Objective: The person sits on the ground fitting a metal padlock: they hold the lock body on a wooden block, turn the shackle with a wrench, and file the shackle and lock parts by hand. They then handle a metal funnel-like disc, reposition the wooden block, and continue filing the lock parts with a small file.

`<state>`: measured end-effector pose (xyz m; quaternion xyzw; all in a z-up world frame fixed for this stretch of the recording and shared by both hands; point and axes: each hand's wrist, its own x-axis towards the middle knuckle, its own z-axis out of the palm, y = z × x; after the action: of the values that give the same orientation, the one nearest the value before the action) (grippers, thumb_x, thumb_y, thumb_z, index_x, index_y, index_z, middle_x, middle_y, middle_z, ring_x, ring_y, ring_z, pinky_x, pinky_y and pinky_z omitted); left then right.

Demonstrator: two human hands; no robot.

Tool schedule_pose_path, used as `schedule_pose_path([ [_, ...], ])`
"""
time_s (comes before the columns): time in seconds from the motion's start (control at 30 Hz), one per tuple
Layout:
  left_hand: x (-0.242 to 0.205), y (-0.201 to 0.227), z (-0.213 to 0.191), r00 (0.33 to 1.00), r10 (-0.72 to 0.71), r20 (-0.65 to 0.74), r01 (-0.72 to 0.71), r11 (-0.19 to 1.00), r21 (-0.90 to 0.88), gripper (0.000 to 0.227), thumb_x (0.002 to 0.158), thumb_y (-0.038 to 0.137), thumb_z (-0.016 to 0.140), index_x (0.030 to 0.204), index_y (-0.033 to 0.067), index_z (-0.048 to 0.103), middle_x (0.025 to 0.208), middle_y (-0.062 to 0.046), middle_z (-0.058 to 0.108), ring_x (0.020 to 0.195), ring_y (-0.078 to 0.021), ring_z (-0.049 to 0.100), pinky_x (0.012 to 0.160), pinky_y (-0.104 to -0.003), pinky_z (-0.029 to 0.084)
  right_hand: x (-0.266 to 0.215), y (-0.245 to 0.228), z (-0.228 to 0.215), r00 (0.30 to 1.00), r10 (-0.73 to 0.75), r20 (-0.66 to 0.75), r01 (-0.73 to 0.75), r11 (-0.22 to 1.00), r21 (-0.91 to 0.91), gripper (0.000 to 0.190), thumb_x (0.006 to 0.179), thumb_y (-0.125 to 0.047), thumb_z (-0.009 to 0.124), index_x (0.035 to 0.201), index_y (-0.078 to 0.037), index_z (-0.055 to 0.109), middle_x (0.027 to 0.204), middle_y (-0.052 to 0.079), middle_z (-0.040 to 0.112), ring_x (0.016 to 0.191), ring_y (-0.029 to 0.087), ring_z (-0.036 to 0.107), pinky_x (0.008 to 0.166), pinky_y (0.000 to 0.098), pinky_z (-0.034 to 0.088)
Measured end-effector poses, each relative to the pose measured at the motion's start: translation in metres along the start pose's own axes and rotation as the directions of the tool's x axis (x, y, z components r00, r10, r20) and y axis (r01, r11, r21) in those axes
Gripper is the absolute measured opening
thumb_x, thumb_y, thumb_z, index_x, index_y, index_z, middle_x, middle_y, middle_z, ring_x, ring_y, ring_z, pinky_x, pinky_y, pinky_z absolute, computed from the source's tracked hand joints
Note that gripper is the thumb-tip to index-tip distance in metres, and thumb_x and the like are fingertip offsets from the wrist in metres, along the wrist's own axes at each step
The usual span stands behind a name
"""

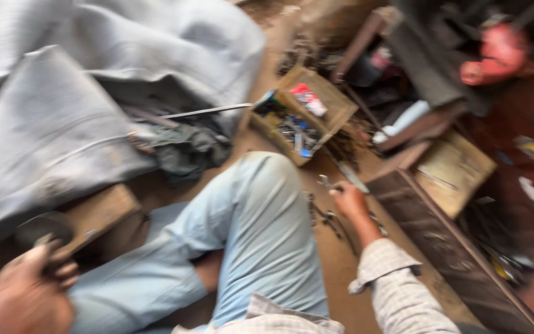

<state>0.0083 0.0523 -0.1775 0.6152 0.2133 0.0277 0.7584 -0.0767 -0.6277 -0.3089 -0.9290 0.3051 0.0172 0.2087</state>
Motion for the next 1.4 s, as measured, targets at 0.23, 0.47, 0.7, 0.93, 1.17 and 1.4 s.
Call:
schedule_pose_path([
  [0.23,-0.053,0.046,0.066,0.998,-0.058,-0.008,0.056,0.981,-0.184,0.016,0.097,0.011,0.063,0.11,0.0012,0.066,0.088,-0.011,0.07,0.069,-0.0184,0.067,0.061,-0.033,0.055,-0.013,-0.113,-0.062,0.999,-0.043,0.018,0.043,0.999,0.008,0.03,0.091,-0.036,0.074,0.113,-0.017,0.08,0.112,0.013,0.077,0.098,0.034,0.072,0.087,0.0455,0.055],
  [0.47,-0.075,0.037,0.114,0.999,0.008,0.052,0.007,0.962,-0.274,0.017,0.095,0.007,0.068,0.107,-0.0046,0.071,0.094,-0.014,0.077,0.082,-0.0185,0.073,0.079,-0.031,0.06,-0.123,-0.314,-0.072,0.835,-0.529,-0.149,0.524,0.685,0.505,0.019,0.1,-0.02,0.066,0.109,-0.005,0.073,0.098,0.01,0.074,0.087,0.022,0.069,0.08,0.0355,0.055],
  [0.7,-0.101,0.063,0.124,0.998,0.048,-0.051,-0.05,0.998,-0.04,0.02,0.09,0.015,0.074,0.103,0.0003,0.077,0.09,-0.009,0.08,0.078,-0.0103,0.068,0.071,-0.024,0.056,-0.187,-0.42,-0.015,0.465,-0.598,0.653,-0.385,0.527,0.757,0.03,0.1,-0.034,0.062,0.115,-0.007,0.064,0.082,-0.001,0.064,0.069,0.008,0.059,0.063,0.0249,0.046],
  [0.93,-0.109,0.088,0.086,0.992,0.053,-0.116,0.017,0.845,0.534,0.034,0.085,0.038,0.079,0.082,0.0037,0.075,0.068,-0.007,0.071,0.061,-0.0154,0.064,0.058,-0.032,0.05,-0.179,-0.415,-0.007,0.471,-0.497,0.729,-0.342,0.659,0.67,0.034,0.1,-0.041,0.06,0.092,-0.009,0.065,0.057,-0.007,0.04,0.046,0.005,0.031,0.041,0.0235,0.025],
  [1.17,-0.082,0.07,0.078,0.995,0.028,0.092,-0.08,0.776,0.626,0.037,0.09,0.039,0.074,0.08,0.0031,0.072,0.069,-0.011,0.067,0.063,-0.0253,0.062,0.061,-0.039,0.05,-0.164,-0.414,0.013,0.524,-0.55,0.651,-0.202,0.662,0.722,0.033,0.098,-0.038,0.068,0.083,-0.008,0.066,0.061,-0.007,0.048,0.049,0.003,0.037,0.042,0.0217,0.029],
  [1.4,0.0,0.062,0.016,0.943,0.186,-0.276,0.015,0.805,0.593,0.044,0.086,0.042,0.075,0.103,0.0012,0.075,0.1,-0.017,0.076,0.089,-0.0289,0.072,0.08,-0.04,0.057,-0.052,-0.417,0.033,0.783,-0.453,0.427,-0.167,0.508,0.845,0.041,0.1,-0.038,0.067,0.08,-0.003,0.064,0.066,0.005,0.061,0.047,0.012,0.053,0.043,0.0279,0.047],
])
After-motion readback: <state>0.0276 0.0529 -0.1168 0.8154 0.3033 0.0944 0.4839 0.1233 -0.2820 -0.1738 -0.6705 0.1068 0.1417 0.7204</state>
